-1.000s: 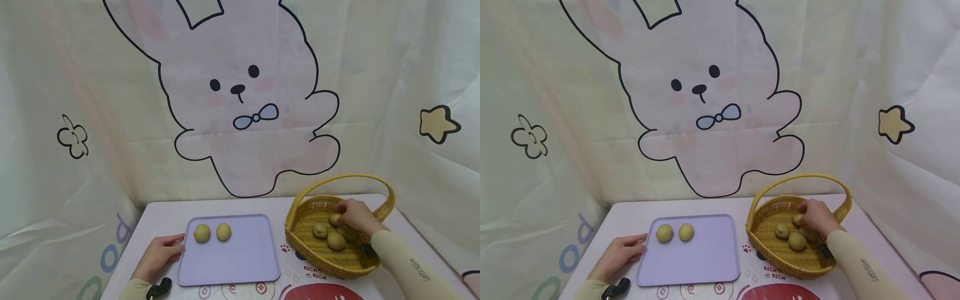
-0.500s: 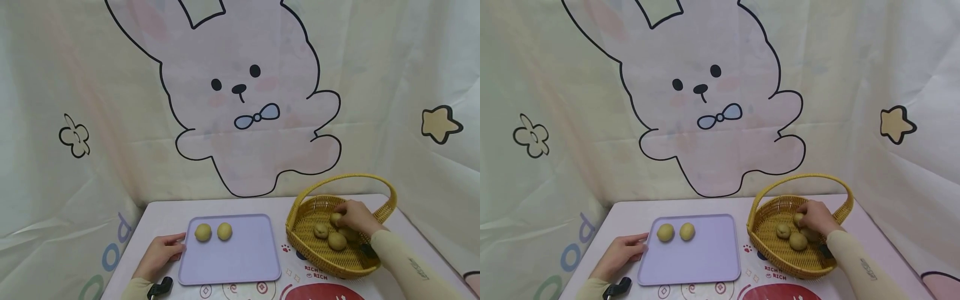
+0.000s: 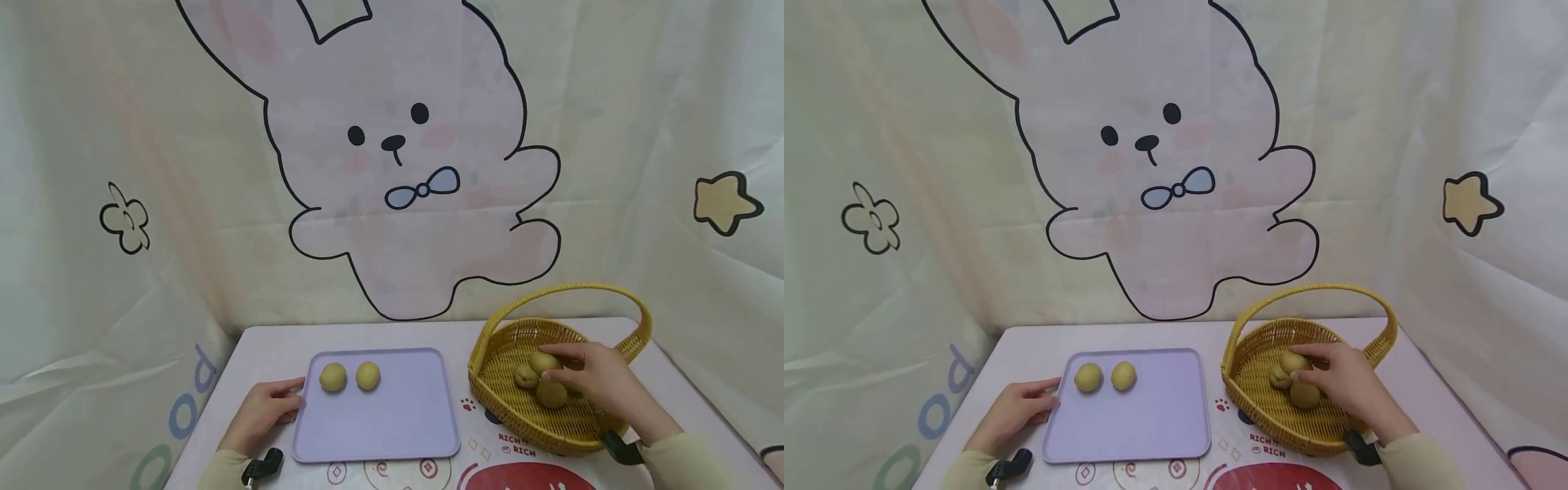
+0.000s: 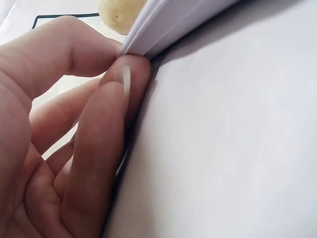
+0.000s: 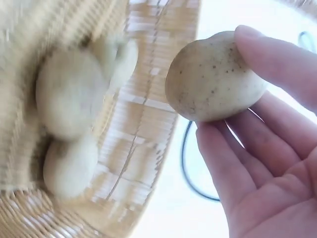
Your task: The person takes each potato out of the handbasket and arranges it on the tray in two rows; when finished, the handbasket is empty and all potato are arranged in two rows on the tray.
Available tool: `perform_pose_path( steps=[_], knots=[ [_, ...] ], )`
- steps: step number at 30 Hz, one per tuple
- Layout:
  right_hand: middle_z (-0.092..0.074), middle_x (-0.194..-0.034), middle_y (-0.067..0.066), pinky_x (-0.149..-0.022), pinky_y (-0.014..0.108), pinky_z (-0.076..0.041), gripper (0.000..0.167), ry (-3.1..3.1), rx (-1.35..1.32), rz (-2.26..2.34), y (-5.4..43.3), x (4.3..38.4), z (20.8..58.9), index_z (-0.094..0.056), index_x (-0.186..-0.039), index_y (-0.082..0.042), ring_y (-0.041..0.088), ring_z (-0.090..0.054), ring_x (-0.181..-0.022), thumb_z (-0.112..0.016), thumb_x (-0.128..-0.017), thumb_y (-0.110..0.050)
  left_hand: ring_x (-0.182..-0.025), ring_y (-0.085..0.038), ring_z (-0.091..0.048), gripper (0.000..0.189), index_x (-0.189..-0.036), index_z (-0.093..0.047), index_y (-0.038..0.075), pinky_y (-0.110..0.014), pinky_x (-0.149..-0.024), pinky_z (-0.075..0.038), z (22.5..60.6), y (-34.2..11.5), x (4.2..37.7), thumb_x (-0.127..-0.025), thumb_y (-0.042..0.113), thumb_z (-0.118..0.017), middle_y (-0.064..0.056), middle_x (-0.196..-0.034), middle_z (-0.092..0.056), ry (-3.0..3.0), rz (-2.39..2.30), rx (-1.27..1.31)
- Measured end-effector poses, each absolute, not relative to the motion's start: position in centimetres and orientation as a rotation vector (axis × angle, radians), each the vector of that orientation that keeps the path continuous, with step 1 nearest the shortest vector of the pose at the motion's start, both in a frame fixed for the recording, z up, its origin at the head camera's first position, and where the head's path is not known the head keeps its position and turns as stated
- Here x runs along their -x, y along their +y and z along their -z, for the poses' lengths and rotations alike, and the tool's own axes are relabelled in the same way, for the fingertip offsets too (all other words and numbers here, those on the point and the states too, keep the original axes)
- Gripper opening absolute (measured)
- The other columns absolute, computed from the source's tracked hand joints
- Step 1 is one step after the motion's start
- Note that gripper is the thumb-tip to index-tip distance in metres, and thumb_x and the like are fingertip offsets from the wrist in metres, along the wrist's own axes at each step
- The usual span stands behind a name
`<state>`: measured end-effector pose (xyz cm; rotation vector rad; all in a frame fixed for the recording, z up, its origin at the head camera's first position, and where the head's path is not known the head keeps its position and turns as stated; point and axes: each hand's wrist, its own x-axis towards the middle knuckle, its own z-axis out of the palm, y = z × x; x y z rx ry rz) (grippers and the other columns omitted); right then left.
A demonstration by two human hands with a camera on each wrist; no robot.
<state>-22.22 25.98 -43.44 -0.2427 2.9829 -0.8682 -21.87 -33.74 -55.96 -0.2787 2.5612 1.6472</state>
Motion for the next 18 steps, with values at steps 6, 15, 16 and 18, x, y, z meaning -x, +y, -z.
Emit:
perform_pose_path(
  steps=[6,15,16,18],
  knots=[
    [-0.077,-0.130,0.012,-0.085,0.033,-0.062,0.044,2.936,0.232,1.022,23.0,18.9,43.4,-0.080,-0.131,-0.022,0.030,-0.073,-0.118,-0.089,-0.089,-0.035,-0.067,-0.011,-0.060,0.050,-0.137,-0.075,0.008,-0.022,-0.063,-0.050,55.7,-33.9,21.6,-0.087,0.012,-0.084,0.001,-0.080,-0.067,2.557,-1.640,0.289],
    [-0.078,-0.126,-0.010,-0.092,0.026,-0.060,0.042,2.909,0.511,1.168,16.6,17.5,43.4,-0.079,-0.126,-0.036,0.006,-0.071,-0.116,-0.090,-0.086,-0.037,-0.068,-0.011,-0.062,0.050,-0.137,-0.076,0.009,-0.021,-0.064,-0.052,55.4,-34.2,21.5,-0.088,0.014,-0.084,0.000,-0.083,-0.068,2.582,-1.630,0.267],
    [-0.078,-0.127,-0.010,-0.094,0.029,-0.061,0.042,2.919,0.535,1.171,15.9,17.5,43.5,-0.080,-0.127,-0.035,0.009,-0.071,-0.118,-0.091,-0.086,-0.036,-0.069,-0.010,-0.062,0.050,-0.137,-0.076,0.009,-0.021,-0.064,-0.053,55.4,-34.1,21.5,-0.088,0.013,-0.084,0.000,-0.083,-0.068,2.581,-1.632,0.258],
    [-0.078,-0.128,-0.009,-0.098,0.032,-0.060,0.043,2.915,0.550,1.192,14.3,17.8,43.9,-0.080,-0.128,-0.033,0.014,-0.071,-0.122,-0.091,-0.086,-0.032,-0.068,-0.010,-0.062,0.050,-0.137,-0.075,0.007,-0.021,-0.064,-0.052,55.5,-34.0,21.6,-0.088,0.013,-0.084,0.000,-0.083,-0.068,2.572,-1.643,0.230]
  ],
)
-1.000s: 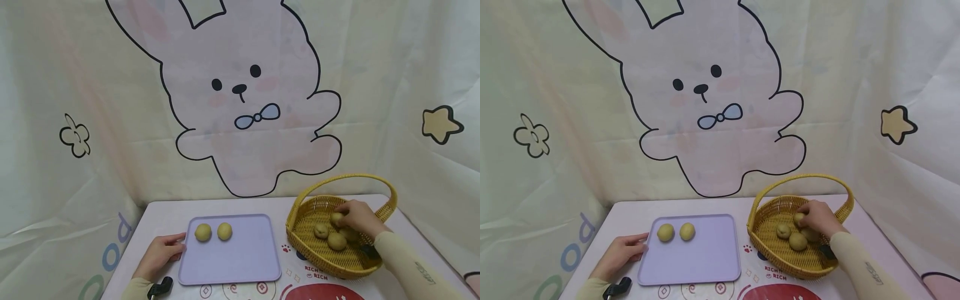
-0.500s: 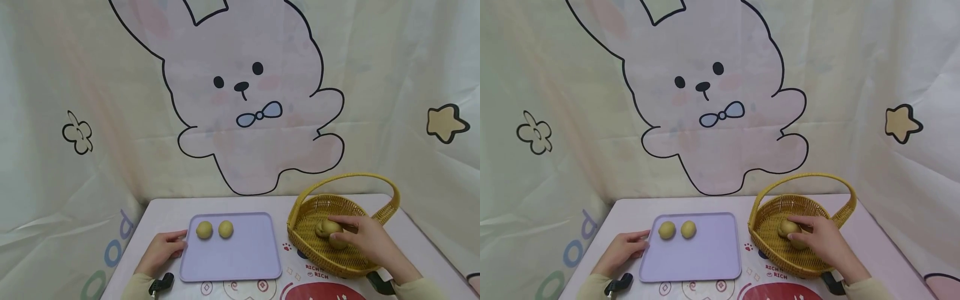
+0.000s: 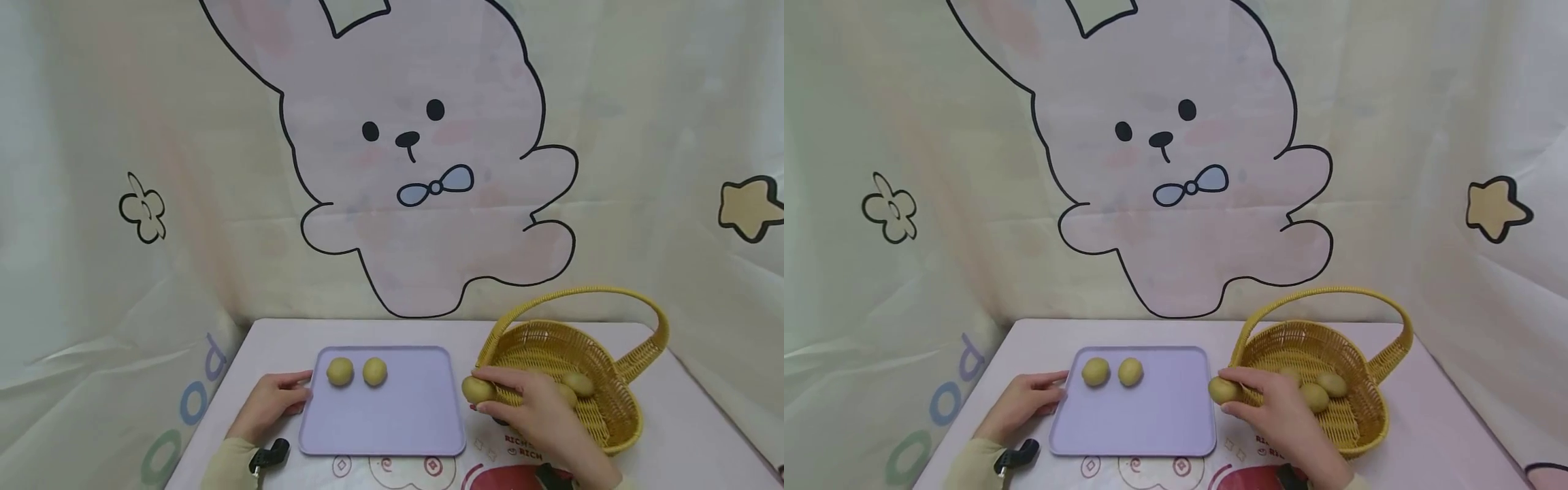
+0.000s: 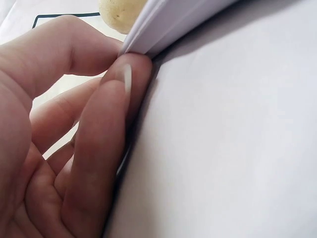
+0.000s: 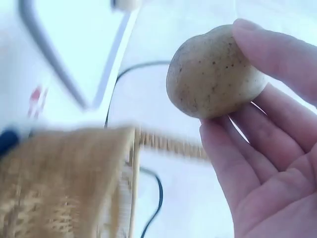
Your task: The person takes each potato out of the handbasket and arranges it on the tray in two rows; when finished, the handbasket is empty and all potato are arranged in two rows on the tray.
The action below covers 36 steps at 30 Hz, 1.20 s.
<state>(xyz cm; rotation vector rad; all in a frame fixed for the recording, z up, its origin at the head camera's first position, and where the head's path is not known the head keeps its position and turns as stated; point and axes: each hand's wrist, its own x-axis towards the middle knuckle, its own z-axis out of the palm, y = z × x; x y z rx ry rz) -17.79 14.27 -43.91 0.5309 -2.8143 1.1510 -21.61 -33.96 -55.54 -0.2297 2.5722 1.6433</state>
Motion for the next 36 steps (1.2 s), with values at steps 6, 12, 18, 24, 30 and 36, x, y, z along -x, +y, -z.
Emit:
perform_pose_path(
  steps=[6,12,18,24,30,36],
  knots=[
    [-0.080,-0.125,-0.005,-0.099,0.040,-0.061,0.042,-2.755,-0.648,-1.102,9.7,20.2,46.2,-0.082,-0.125,-0.024,0.015,-0.074,-0.116,-0.093,-0.085,-0.023,-0.067,-0.010,-0.061,0.051,-0.137,-0.074,0.004,-0.021,-0.063,-0.052,55.7,-33.5,21.8,-0.088,0.011,-0.083,0.001,-0.082,-0.067,2.544,-1.664,0.212],
    [-0.081,-0.121,-0.001,-0.105,0.049,-0.059,0.041,-2.746,-0.610,-1.164,7.1,23.1,49.5,-0.083,-0.122,-0.015,0.023,-0.076,-0.118,-0.093,-0.082,-0.013,-0.068,-0.011,-0.062,0.051,-0.137,-0.075,0.006,-0.021,-0.064,-0.053,55.7,-33.0,21.9,-0.087,0.012,-0.084,0.001,-0.083,-0.066,2.527,-1.677,0.201],
    [-0.081,-0.123,0.004,-0.106,0.051,-0.057,0.042,-2.744,-0.559,-1.220,5.2,24.9,51.7,-0.082,-0.122,-0.013,0.028,-0.075,-0.120,-0.093,-0.081,-0.010,-0.067,-0.012,-0.060,0.052,-0.137,-0.074,0.005,-0.021,-0.063,-0.051,55.8,-33.1,21.7,-0.087,0.010,-0.083,0.001,-0.081,-0.066,2.536,-1.688,0.217],
    [-0.080,-0.123,0.007,-0.104,0.051,-0.058,0.043,-2.752,-0.520,-1.155,3.6,25.7,52.6,-0.081,-0.123,-0.011,0.029,-0.074,-0.119,-0.092,-0.082,-0.005,-0.068,-0.011,-0.062,0.052,-0.138,-0.073,0.004,-0.022,-0.065,-0.054,55.9,-33.3,21.7,-0.087,0.010,-0.083,0.001,-0.082,-0.067,2.505,-1.710,0.204],
    [-0.079,-0.123,0.009,-0.102,0.051,-0.058,0.044,-2.752,-0.576,-1.072,2.5,26.2,52.9,-0.080,-0.125,-0.007,0.030,-0.072,-0.118,-0.090,-0.083,-0.003,-0.068,-0.011,-0.062,0.051,-0.137,-0.075,0.005,-0.022,-0.064,-0.053,55.7,-33.7,21.6,-0.086,0.011,-0.083,0.001,-0.081,-0.067,2.552,-1.683,0.214],
    [-0.079,-0.123,0.007,-0.104,0.051,-0.057,0.045,-2.776,-0.563,-1.051,1.8,26.6,53.1,-0.080,-0.125,-0.008,0.029,-0.072,-0.118,-0.091,-0.082,-0.003,-0.068,-0.012,-0.061,0.051,-0.138,-0.074,0.005,-0.022,-0.064,-0.053,55.8,-34.1,21.8,-0.088,0.012,-0.083,0.002,-0.080,-0.065,2.530,-1.690,0.241]
  ],
)
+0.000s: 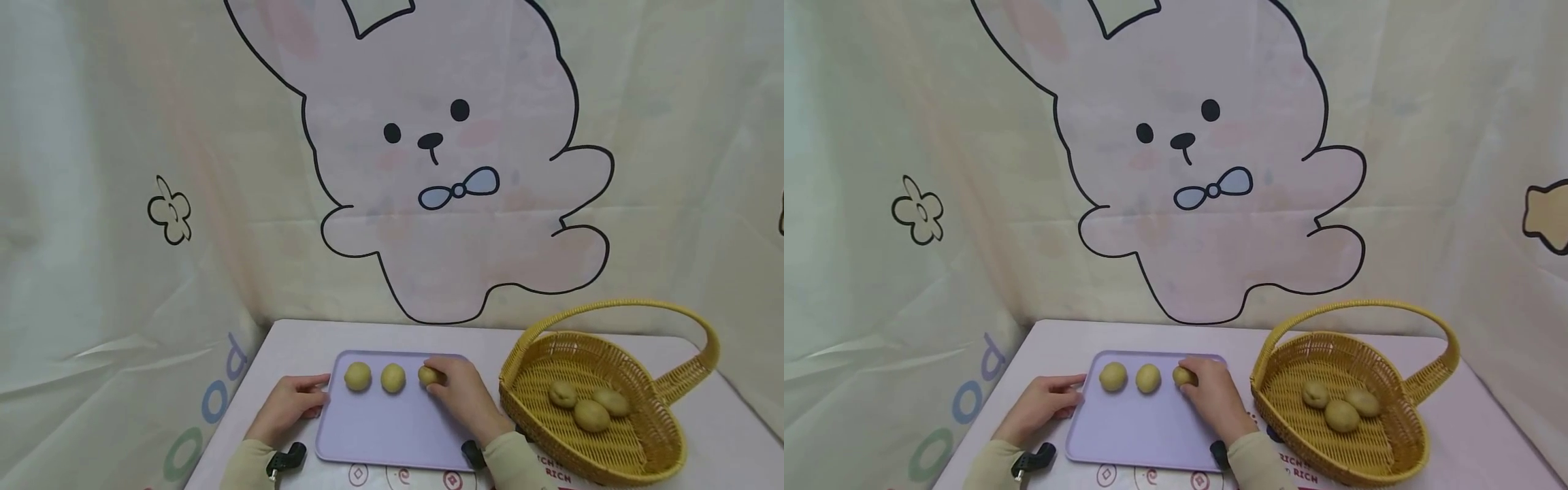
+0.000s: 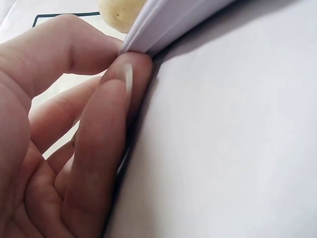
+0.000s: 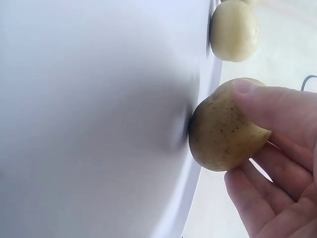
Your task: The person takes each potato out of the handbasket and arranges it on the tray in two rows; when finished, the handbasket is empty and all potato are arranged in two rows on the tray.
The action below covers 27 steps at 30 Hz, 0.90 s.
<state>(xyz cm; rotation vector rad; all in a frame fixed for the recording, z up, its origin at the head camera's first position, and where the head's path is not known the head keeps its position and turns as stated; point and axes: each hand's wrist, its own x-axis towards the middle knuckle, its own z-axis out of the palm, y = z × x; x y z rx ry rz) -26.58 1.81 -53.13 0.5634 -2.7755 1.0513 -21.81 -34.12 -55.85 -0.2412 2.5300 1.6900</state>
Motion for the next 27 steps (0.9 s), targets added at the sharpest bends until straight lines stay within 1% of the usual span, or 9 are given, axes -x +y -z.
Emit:
perform_pose_path(
  steps=[6,9,14,18,25,27],
  knots=[
    [-0.080,-0.121,0.004,-0.103,0.051,-0.057,0.045,-2.769,-0.545,-1.072,1.7,26.7,53.3,-0.081,-0.123,-0.011,0.027,-0.072,-0.117,-0.093,-0.080,-0.004,-0.068,-0.012,-0.060,0.051,-0.137,-0.075,0.006,-0.022,-0.063,-0.052,55.8,-34.0,21.8,-0.087,0.011,-0.083,0.002,-0.081,-0.066,2.547,-1.687,0.244],
    [-0.081,-0.119,0.003,-0.103,0.050,-0.058,0.042,-2.764,-0.547,-1.111,1.7,26.7,53.1,-0.082,-0.119,-0.011,0.026,-0.073,-0.116,-0.094,-0.079,-0.004,-0.067,-0.011,-0.060,0.051,-0.137,-0.075,0.005,-0.022,-0.063,-0.051,55.6,-34.0,21.8,-0.087,0.011,-0.083,0.001,-0.080,-0.066,2.549,-1.688,0.232],
    [-0.081,-0.120,0.006,-0.106,0.053,-0.057,0.036,-2.756,-0.557,-1.169,1.7,26.6,52.4,-0.084,-0.114,-0.009,0.031,-0.074,-0.118,-0.093,-0.080,-0.006,-0.065,-0.010,-0.059,0.052,-0.137,-0.074,0.005,-0.022,-0.062,-0.051,55.4,-34.0,21.8,-0.086,0.010,-0.082,0.002,-0.080,-0.066,2.546,-1.693,0.226],
    [-0.080,-0.123,0.008,-0.108,0.054,-0.055,0.037,-2.760,-0.527,-1.197,1.7,26.5,52.2,-0.084,-0.115,-0.010,0.034,-0.072,-0.121,-0.094,-0.079,-0.008,-0.066,-0.010,-0.059,0.052,-0.137,-0.074,0.005,-0.022,-0.063,-0.051,55.3,-34.0,21.9,-0.086,0.011,-0.083,0.002,-0.080,-0.065,2.542,-1.696,0.226],
    [-0.081,-0.117,0.006,-0.106,0.056,-0.054,0.039,-2.743,-0.503,-1.164,1.7,26.8,52.8,-0.083,-0.113,-0.012,0.034,-0.072,-0.117,-0.096,-0.076,-0.008,-0.068,-0.012,-0.060,0.052,-0.138,-0.074,0.004,-0.022,-0.064,-0.052,55.6,-33.8,22.0,-0.087,0.010,-0.083,0.001,-0.082,-0.066,2.528,-1.708,0.235],
    [-0.080,-0.117,0.005,-0.106,0.056,-0.054,0.039,-2.754,-0.490,-1.152,1.6,26.8,52.9,-0.083,-0.113,-0.013,0.034,-0.072,-0.117,-0.096,-0.076,-0.009,-0.068,-0.011,-0.060,0.052,-0.137,-0.074,0.005,-0.022,-0.063,-0.052,55.5,-33.8,21.8,-0.086,0.010,-0.083,0.001,-0.082,-0.066,2.531,-1.702,0.236]
  ],
)
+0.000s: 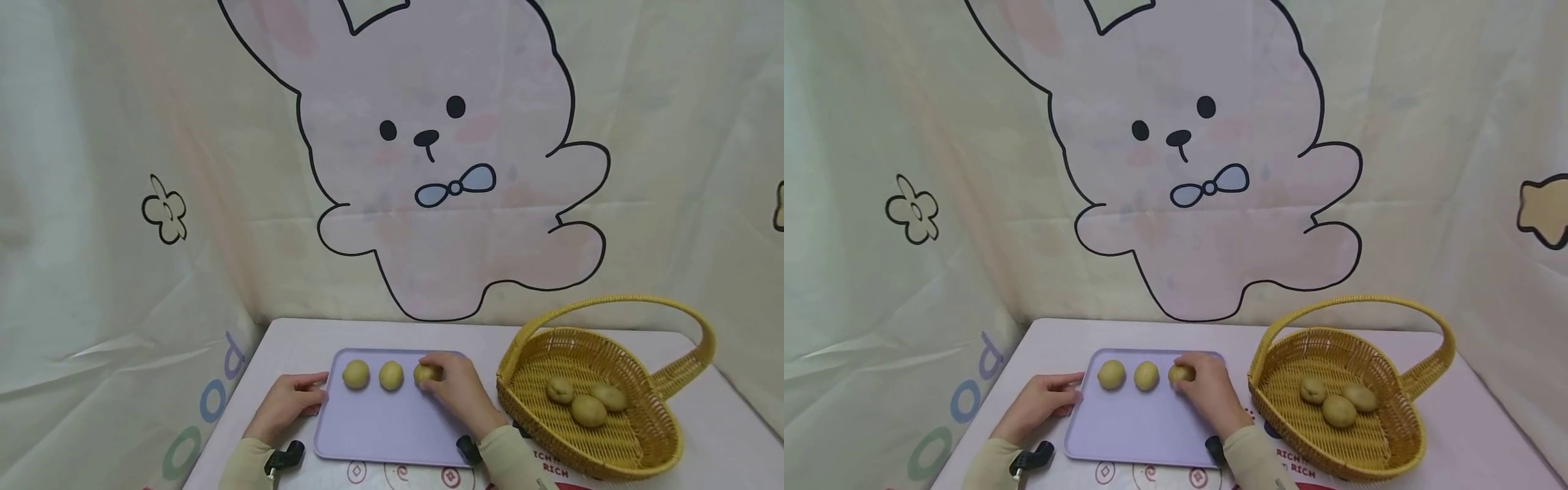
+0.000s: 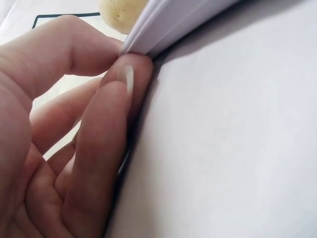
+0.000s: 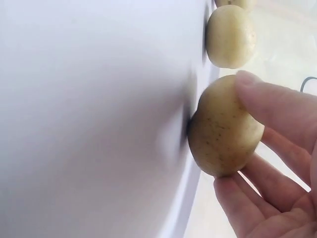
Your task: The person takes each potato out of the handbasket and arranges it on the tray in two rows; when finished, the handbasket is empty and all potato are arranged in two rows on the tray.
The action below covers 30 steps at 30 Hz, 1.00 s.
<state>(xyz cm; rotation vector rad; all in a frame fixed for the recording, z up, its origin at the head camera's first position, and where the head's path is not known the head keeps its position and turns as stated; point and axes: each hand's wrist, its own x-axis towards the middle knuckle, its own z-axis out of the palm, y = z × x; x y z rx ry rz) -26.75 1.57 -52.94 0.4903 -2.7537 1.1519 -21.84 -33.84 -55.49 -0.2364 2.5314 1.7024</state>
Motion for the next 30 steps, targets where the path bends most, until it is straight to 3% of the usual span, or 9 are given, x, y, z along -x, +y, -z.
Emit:
perform_pose_path(
  steps=[8,18,24,30],
  knots=[
    [-0.077,-0.130,0.012,-0.113,0.057,-0.051,0.041,-2.791,-0.490,-1.200,1.5,26.7,52.7,-0.082,-0.117,-0.011,0.038,-0.068,-0.128,-0.095,-0.078,-0.009,-0.069,-0.011,-0.062,0.052,-0.137,-0.074,0.005,-0.022,-0.064,-0.054,55.5,-34.1,21.9,-0.086,0.010,-0.083,-0.001,-0.084,-0.070,2.532,-1.691,0.229],
    [-0.078,-0.127,0.011,-0.111,0.055,-0.053,0.042,-2.805,-0.511,-1.158,2.0,25.8,52.4,-0.081,-0.119,-0.009,0.035,-0.070,-0.125,-0.094,-0.079,-0.008,-0.069,-0.014,-0.062,0.050,-0.135,-0.077,0.010,-0.024,-0.064,-0.052,56.0,-33.8,22.2,-0.086,0.014,-0.085,0.001,-0.081,-0.066,2.552,-1.638,0.259],
    [-0.073,-0.140,0.013,-0.115,0.057,-0.050,0.045,-2.838,-0.556,-1.158,3.6,22.8,50.7,-0.078,-0.126,-0.011,0.037,-0.067,-0.134,-0.092,-0.082,-0.013,-0.070,-0.014,-0.062,0.050,-0.136,-0.076,0.010,-0.024,-0.064,-0.052,56.1,-33.8,22.2,-0.086,0.013,-0.085,-0.001,-0.082,-0.068,2.561,-1.628,0.261],
    [-0.074,-0.140,0.003,-0.106,0.051,-0.057,0.041,-2.842,-0.796,-1.057,8.9,18.5,47.5,-0.077,-0.130,-0.021,0.029,-0.070,-0.129,-0.088,-0.090,-0.025,-0.071,-0.012,-0.064,0.051,-0.136,-0.076,0.009,-0.023,-0.066,-0.054,55.9,-34.0,22.2,-0.087,0.013,-0.085,-0.002,-0.087,-0.071,2.555,-1.636,0.275]
  ],
)
